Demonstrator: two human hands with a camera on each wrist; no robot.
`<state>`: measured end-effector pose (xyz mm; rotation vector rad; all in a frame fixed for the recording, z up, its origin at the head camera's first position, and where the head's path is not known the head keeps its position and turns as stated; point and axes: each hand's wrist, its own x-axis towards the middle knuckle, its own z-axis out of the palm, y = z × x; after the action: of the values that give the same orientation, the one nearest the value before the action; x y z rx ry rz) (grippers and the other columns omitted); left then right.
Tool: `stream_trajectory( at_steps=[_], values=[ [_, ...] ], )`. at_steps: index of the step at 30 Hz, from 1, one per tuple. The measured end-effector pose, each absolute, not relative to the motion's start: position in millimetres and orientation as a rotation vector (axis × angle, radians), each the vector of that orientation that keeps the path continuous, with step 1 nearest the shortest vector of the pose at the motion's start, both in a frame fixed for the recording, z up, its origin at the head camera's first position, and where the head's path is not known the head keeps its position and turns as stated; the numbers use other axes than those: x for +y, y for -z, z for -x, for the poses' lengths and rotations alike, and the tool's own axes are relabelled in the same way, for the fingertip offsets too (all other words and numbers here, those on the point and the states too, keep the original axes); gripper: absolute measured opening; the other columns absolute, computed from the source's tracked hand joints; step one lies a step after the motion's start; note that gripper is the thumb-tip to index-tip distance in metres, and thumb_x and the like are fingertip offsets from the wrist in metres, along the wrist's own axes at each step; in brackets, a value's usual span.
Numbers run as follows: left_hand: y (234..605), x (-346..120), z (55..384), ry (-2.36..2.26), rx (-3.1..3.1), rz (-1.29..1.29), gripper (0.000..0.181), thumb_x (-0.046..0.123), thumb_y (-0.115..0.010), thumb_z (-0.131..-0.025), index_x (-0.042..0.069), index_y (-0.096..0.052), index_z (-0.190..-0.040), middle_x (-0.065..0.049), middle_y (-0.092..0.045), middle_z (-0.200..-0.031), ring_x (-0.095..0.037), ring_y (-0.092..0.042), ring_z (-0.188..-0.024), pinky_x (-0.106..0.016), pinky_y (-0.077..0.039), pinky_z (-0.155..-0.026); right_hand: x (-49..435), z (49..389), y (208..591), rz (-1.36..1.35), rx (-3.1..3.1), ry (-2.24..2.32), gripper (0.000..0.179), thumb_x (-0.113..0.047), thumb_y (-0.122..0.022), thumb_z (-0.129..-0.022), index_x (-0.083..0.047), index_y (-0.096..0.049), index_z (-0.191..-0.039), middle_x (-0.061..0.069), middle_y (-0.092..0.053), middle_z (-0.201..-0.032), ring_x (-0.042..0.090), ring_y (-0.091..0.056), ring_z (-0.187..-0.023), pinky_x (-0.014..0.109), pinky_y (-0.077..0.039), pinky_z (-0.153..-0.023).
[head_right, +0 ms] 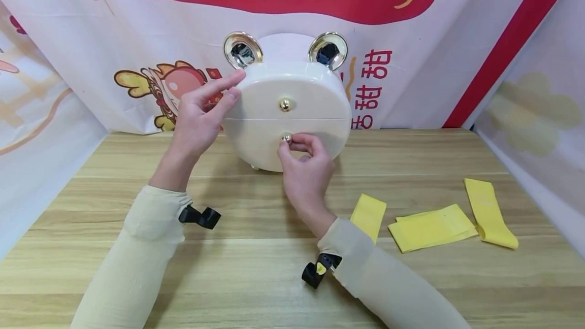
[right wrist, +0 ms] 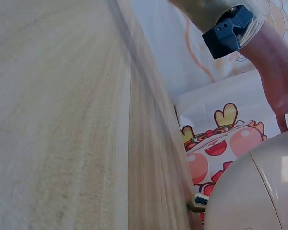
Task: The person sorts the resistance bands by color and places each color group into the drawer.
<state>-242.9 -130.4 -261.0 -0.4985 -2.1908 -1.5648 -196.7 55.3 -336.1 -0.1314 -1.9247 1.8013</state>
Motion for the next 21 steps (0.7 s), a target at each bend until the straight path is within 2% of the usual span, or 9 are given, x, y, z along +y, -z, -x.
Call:
stream_trajectory(
  at_steps=[3,7,10,14,18,21],
  values=[
    [261,-130,243,1.566,-2.192,0.501,0.033,0.035,-0.067,-0.105,0.031,-0.072,-0.138,0.018,-0.064,-0.150,-0.004,-0.060,-0.133,-0.039,-0.056,-0.104,55,198,336,0.130,-1.924,-1.786,0.014,-0.015,-0.082,-0.088,-0.011,-0.076,-0.100,0.003,-0.079,-0.090,0.001,-0.057,-0.059,0.015,-0.044,-0.052],
    [261,-130,243,1.568,-2.193,0.500,0.033,0.035,-0.067,-0.105,0.031,-0.072,-0.138,0.018,-0.064,-0.150,-0.004,-0.060,-0.133,-0.032,-0.056,-0.101,57,196,337,0.118,-1.939,-1.789,0.016,-0.016,-0.082,-0.089,-0.012,-0.076,-0.103,0.003,-0.079,-0.093,0.001,-0.057,-0.059,0.015,-0.044,-0.052],
    [261,-130,243,1.569,-2.192,0.498,0.033,0.035,-0.067,-0.105,0.031,-0.072,-0.138,0.018,-0.064,-0.150,-0.004,-0.060,-0.134,-0.028,-0.056,-0.099,59,193,341,0.123,-1.978,-1.782,0.020,-0.018,-0.083,-0.090,-0.012,-0.074,-0.106,0.003,-0.078,-0.096,0.011,-0.063,-0.067,0.016,-0.044,-0.054],
    [261,-130,243,1.571,-2.196,0.492,0.033,0.036,-0.067,-0.105,0.031,-0.072,-0.138,0.018,-0.064,-0.150,-0.002,-0.058,-0.137,-0.030,-0.056,-0.100,62,190,350,0.174,-2.047,-1.765,0.026,-0.022,-0.084,-0.089,-0.010,-0.071,-0.108,0.006,-0.076,-0.096,0.027,-0.069,-0.083,0.018,-0.046,-0.060],
    [260,-130,243,1.577,-2.198,0.487,0.033,0.036,-0.067,-0.105,0.032,-0.072,-0.138,0.018,-0.064,-0.150,-0.001,-0.057,-0.138,-0.034,-0.056,-0.103,63,190,359,0.256,-2.125,-1.798,0.030,-0.021,-0.084,-0.088,-0.010,-0.068,-0.111,0.007,-0.074,-0.098,0.025,-0.069,-0.091,0.021,-0.050,-0.063],
    [260,-130,243,1.579,-2.196,0.489,0.033,0.036,-0.067,-0.105,0.031,-0.072,-0.138,0.018,-0.064,-0.150,-0.001,-0.058,-0.138,-0.037,-0.056,-0.105,62,189,364,0.332,-2.179,-1.822,0.031,-0.021,-0.085,-0.088,-0.011,-0.067,-0.112,0.006,-0.073,-0.099,0.021,-0.068,-0.091,0.025,-0.052,-0.066]
  ],
)
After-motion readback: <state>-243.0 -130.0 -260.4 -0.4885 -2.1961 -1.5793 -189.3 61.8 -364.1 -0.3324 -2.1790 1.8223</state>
